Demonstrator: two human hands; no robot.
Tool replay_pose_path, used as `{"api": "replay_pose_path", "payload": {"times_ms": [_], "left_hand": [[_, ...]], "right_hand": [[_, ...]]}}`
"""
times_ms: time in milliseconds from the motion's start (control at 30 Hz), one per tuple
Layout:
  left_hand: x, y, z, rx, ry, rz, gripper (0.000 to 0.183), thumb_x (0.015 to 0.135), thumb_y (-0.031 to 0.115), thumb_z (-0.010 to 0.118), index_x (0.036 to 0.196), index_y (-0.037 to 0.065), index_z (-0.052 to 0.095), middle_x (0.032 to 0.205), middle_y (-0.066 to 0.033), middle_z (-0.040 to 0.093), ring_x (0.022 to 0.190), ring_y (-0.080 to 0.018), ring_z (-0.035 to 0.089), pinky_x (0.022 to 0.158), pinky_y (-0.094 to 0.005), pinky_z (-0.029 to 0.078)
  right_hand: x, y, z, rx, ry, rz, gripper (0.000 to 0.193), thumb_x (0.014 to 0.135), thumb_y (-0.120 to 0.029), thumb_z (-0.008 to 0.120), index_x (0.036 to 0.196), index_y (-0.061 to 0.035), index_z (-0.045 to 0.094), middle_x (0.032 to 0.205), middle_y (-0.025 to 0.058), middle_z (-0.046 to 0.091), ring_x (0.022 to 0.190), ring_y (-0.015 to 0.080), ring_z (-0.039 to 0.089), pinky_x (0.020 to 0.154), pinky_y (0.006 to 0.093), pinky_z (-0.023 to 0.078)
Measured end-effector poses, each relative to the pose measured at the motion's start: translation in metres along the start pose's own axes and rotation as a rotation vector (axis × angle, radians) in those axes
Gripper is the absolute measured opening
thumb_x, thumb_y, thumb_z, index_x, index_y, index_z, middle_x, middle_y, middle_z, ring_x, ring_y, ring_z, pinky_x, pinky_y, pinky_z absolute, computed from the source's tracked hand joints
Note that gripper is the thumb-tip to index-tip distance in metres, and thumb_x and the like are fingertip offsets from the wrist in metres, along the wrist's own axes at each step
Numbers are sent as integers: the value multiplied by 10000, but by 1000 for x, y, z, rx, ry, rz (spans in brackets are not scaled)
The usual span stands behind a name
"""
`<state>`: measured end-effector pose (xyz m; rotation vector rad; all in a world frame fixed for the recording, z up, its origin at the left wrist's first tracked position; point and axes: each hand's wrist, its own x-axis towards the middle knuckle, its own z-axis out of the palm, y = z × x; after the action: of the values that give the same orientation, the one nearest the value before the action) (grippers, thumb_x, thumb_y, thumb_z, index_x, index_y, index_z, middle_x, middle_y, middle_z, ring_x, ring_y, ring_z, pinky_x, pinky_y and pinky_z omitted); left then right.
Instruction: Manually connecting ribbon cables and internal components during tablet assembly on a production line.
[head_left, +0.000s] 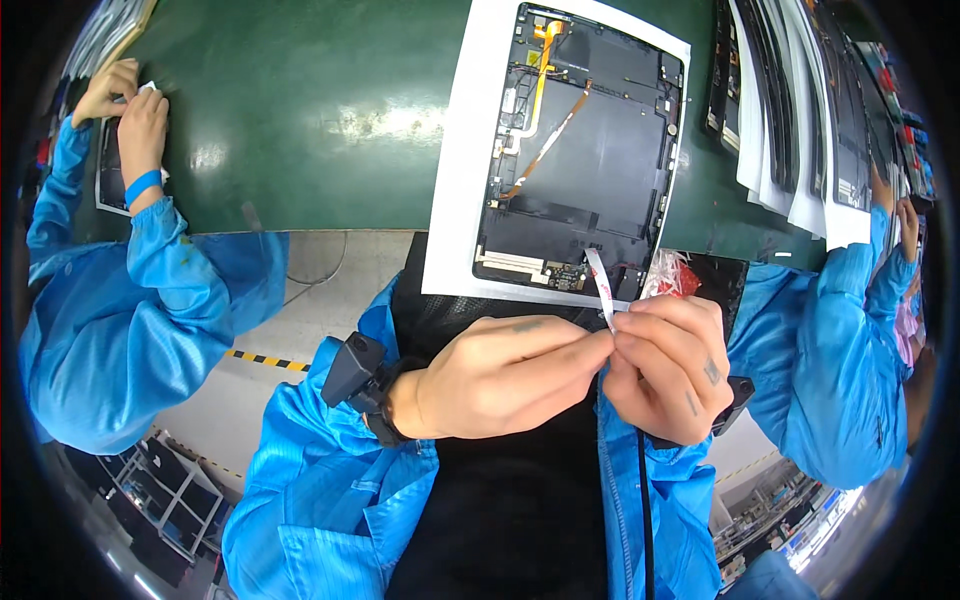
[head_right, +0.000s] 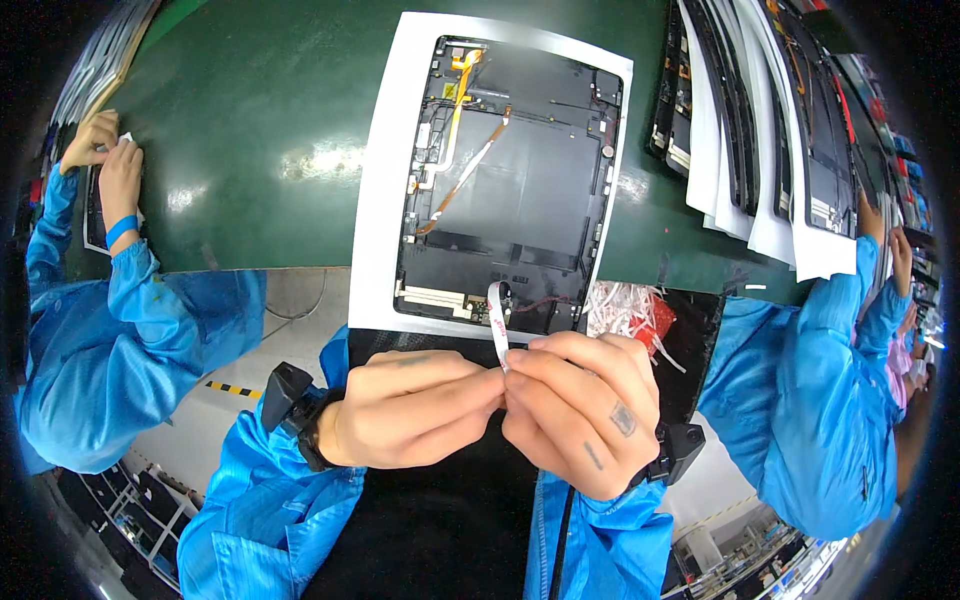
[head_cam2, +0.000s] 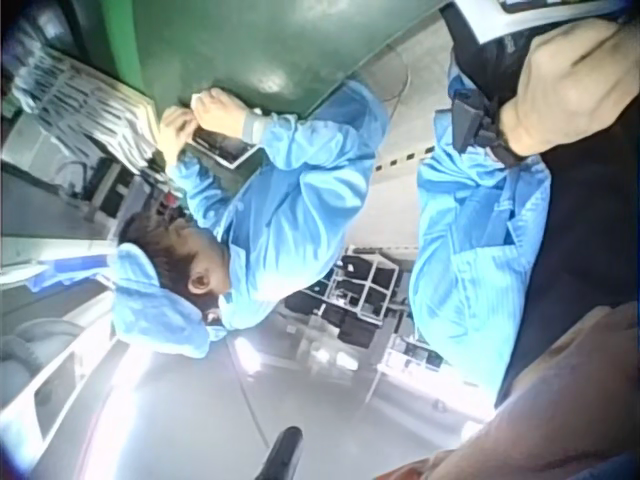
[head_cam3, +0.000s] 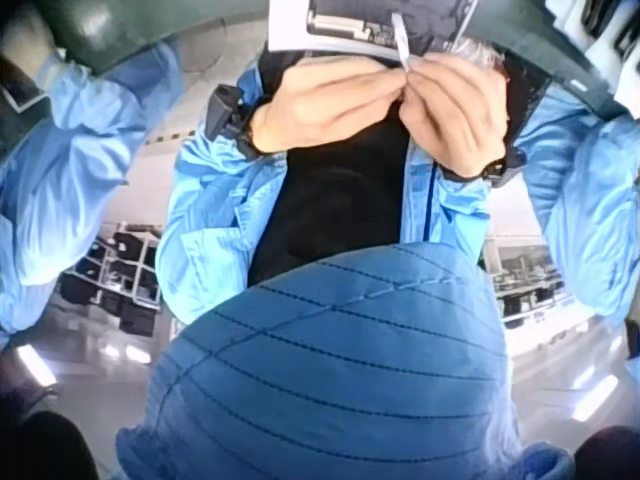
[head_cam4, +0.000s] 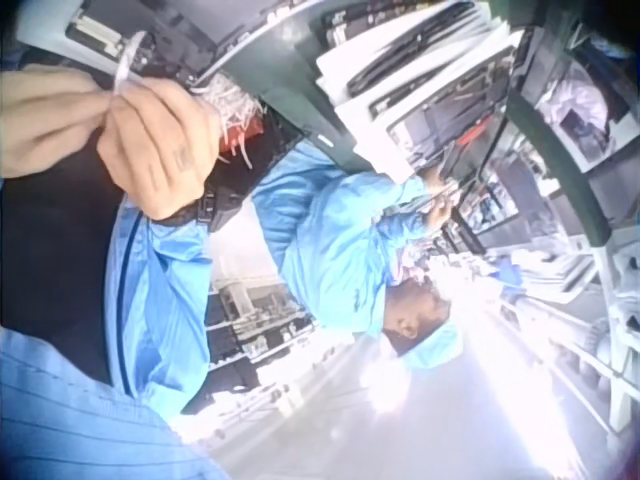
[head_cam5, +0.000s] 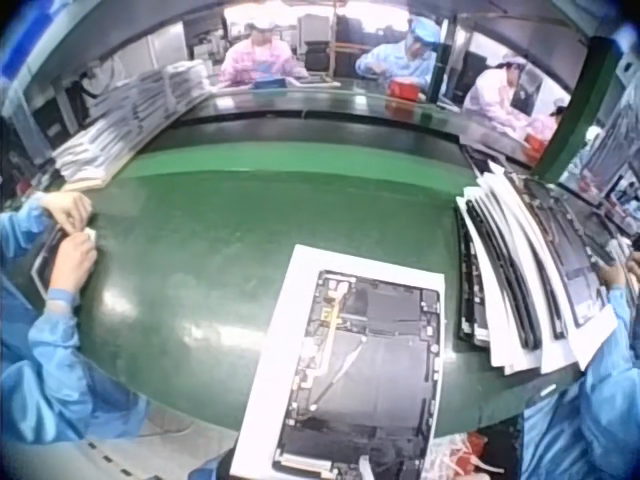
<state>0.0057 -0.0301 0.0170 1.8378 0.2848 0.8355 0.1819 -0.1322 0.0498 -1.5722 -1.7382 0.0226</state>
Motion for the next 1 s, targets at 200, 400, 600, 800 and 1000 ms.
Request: {"api": "replay_pose_path", "payload": {"times_ms": [200,400,600,800,1000], "left_hand": [[0,-6,1,-22,-16,-30,290,786,-72,792,1072,-96,747,925,-163,748,737,-279,749,655,-346,609],[7,-10,-3,-85,-68,-105,293,827,-60,785,1117,-80,747,950,-151,744,763,-282,751,678,-353,612],[5,-12,-1,-104,-57,-138,298,840,-47,787,1134,-70,740,958,-142,728,763,-284,742,676,-357,609],[10,-10,0,-25,-23,-93,265,831,-89,761,1096,-91,760,924,-152,760,745,-255,763,656,-333,614],[10,-14,-2,-78,-51,-159,263,830,-90,762,1094,-90,760,921,-150,758,740,-250,756,656,-333,613]], "right_hand": [[3,10,5,30,-15,12,244,733,50,798,966,-9,759,976,99,767,882,288,758,703,389,567],[8,23,1,151,-99,66,273,720,54,813,981,0,755,1005,109,764,896,306,761,731,398,585],[11,22,0,133,-120,26,329,688,50,841,1004,16,754,1010,124,767,918,316,769,723,396,588],[11,23,3,93,-109,16,341,674,85,817,1002,26,745,997,131,767,900,313,770,715,387,589],[12,29,1,185,-126,67,324,688,87,816,999,23,751,1002,132,769,899,314,774,715,381,589]]}}
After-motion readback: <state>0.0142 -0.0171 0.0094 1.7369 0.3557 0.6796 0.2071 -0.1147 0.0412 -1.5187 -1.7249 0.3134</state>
